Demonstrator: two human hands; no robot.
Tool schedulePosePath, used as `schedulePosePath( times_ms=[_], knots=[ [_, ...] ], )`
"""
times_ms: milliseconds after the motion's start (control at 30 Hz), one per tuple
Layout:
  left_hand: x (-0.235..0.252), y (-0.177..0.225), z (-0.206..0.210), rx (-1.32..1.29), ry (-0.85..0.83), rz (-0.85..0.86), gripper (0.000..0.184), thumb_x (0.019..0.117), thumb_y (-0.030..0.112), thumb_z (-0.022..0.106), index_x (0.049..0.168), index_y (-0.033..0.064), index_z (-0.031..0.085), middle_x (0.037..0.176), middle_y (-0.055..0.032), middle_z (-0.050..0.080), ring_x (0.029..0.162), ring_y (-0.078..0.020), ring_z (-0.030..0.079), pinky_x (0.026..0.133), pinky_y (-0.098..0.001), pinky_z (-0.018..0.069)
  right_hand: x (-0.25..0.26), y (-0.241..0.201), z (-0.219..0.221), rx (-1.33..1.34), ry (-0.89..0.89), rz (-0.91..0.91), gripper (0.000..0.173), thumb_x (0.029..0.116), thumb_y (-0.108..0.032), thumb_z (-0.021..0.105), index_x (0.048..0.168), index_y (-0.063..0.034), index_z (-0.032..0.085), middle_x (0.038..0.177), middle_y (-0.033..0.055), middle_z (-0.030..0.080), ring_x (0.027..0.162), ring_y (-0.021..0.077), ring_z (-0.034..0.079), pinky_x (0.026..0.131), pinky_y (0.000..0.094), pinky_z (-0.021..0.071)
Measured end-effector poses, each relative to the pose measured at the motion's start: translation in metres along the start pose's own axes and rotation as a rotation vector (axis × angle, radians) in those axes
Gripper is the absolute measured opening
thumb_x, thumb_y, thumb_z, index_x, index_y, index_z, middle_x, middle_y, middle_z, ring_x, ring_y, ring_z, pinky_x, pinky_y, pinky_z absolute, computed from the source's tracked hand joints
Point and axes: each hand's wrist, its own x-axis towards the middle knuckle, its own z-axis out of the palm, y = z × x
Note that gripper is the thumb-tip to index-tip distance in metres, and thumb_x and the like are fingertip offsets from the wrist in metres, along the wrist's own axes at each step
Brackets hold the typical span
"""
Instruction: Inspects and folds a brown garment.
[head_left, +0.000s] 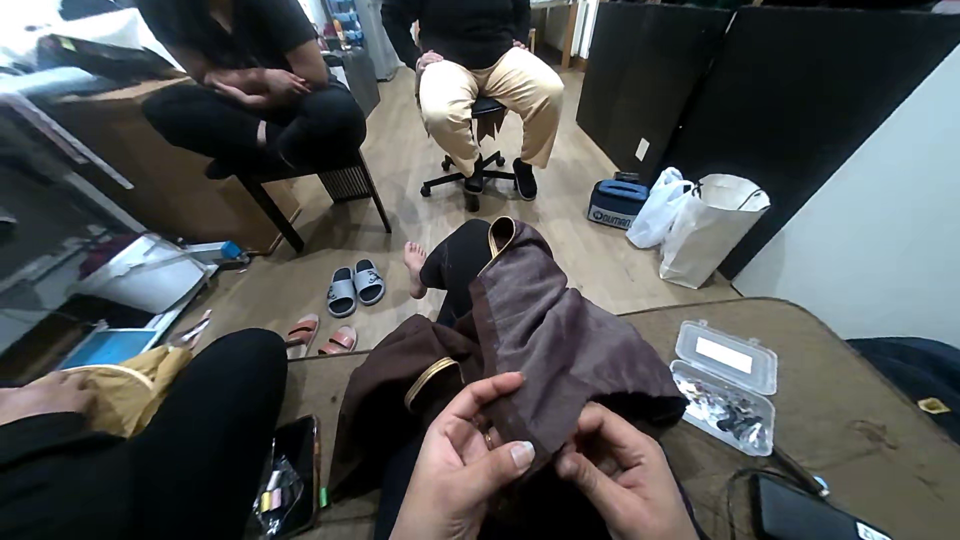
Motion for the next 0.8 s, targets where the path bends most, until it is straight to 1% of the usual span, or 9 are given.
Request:
schedulePosePath(
  times_ms=[33,133,167,233,300,433,533,600,800],
  knots=[
    [0.0000,-0.0005,-0.0012,0.003,-0.006,0.008,0.045,0.0863,-0.003,0.073,0.129,-0.0010,0.060,0.119,-0.0099,0.071,0.102,-0.0169,0.072,0.089,-0.0348,0.0610,0.0002,0.0011,-0.0008,-0.014,0.006,-0.008,0.012,0.0929,-0.025,0.075,0.097,-0.0146,0.071,0.093,-0.0097,0.068,0.085,-0.0052,0.064,0.075,0.0133,0.0564],
    [-0.0029,-0.0009,-0.0016,0.060,0.014,0.013,0.022,0.0884,0.001,0.073,0.108,0.0092,0.077,0.103,-0.0016,0.076,0.089,-0.0066,0.071,0.080,-0.0250,0.0603,-0.0008,0.0011,-0.0015,-0.074,0.027,0.009,0.010,0.0907,-0.023,0.077,0.091,-0.0131,0.073,0.092,-0.0087,0.068,0.088,-0.0043,0.064,0.077,0.0136,0.0559],
    [-0.0038,-0.0007,-0.0019,0.082,0.011,0.013,0.021,0.0894,0.001,0.072,0.107,0.0091,0.078,0.102,-0.0016,0.076,0.089,-0.0064,0.071,0.080,-0.0246,0.0601,-0.0015,0.0000,-0.0009,-0.083,0.030,0.025,0.009,0.0904,-0.019,0.077,0.091,-0.0110,0.073,0.092,-0.0070,0.068,0.086,-0.0037,0.064,0.075,0.0142,0.0568],
    [-0.0048,-0.0001,-0.0008,0.110,0.027,0.012,0.023,0.0897,-0.001,0.070,0.110,0.0060,0.078,0.107,-0.0036,0.075,0.093,-0.0085,0.071,0.083,-0.0262,0.0603,-0.0026,-0.0026,0.0003,-0.093,0.027,0.052,0.008,0.0909,-0.011,0.076,0.095,-0.0051,0.073,0.095,-0.0021,0.068,0.082,-0.0010,0.066,0.072,0.0171,0.0590],
    [-0.0047,0.0006,0.0008,0.113,0.039,0.014,0.027,0.0885,-0.004,0.069,0.114,0.0033,0.076,0.111,-0.0050,0.075,0.096,-0.0101,0.072,0.085,-0.0279,0.0608,-0.0035,-0.0036,0.0015,-0.098,0.025,0.051,0.008,0.0919,-0.008,0.074,0.099,-0.0035,0.073,0.098,-0.0003,0.068,0.081,-0.0001,0.066,0.071,0.0182,0.0601],
    [-0.0046,0.0010,0.0030,0.135,0.052,0.021,0.029,0.0868,-0.007,0.069,0.113,0.0021,0.076,0.112,-0.0049,0.075,0.097,-0.0100,0.072,0.087,-0.0281,0.0605,-0.0036,-0.0014,0.0013,-0.126,0.030,0.006,0.007,0.0939,-0.015,0.073,0.098,-0.0095,0.073,0.101,-0.0039,0.067,0.091,-0.0024,0.064,0.079,0.0158,0.0573],
    [-0.0047,0.0003,0.0025,0.132,0.053,0.020,0.029,0.0866,-0.007,0.069,0.113,0.0015,0.076,0.111,-0.0057,0.074,0.097,-0.0108,0.071,0.086,-0.0284,0.0605,-0.0028,0.0005,0.0010,-0.124,0.032,-0.007,0.009,0.0946,-0.019,0.074,0.097,-0.0111,0.073,0.099,-0.0046,0.066,0.093,-0.0025,0.063,0.081,0.0154,0.0561],
    [-0.0048,-0.0004,0.0022,0.129,0.048,0.018,0.029,0.0861,-0.007,0.070,0.113,0.0015,0.076,0.111,-0.0059,0.074,0.097,-0.0111,0.072,0.087,-0.0286,0.0605,-0.0027,0.0017,0.0003,-0.114,0.023,-0.016,0.009,0.0953,-0.019,0.073,0.096,-0.0102,0.070,0.097,-0.0041,0.065,0.091,-0.0024,0.063,0.079,0.0151,0.0556],
    [-0.0051,0.0000,0.0027,0.122,0.045,-0.012,0.030,0.0859,-0.007,0.070,0.114,0.0019,0.076,0.111,-0.0055,0.075,0.095,-0.0107,0.072,0.085,-0.0282,0.0611,-0.0026,0.0015,0.0005,-0.103,0.022,-0.016,0.005,0.0944,-0.014,0.072,0.095,-0.0101,0.070,0.099,-0.0046,0.066,0.095,-0.0022,0.062,0.084,0.0157,0.0547]
  ],
)
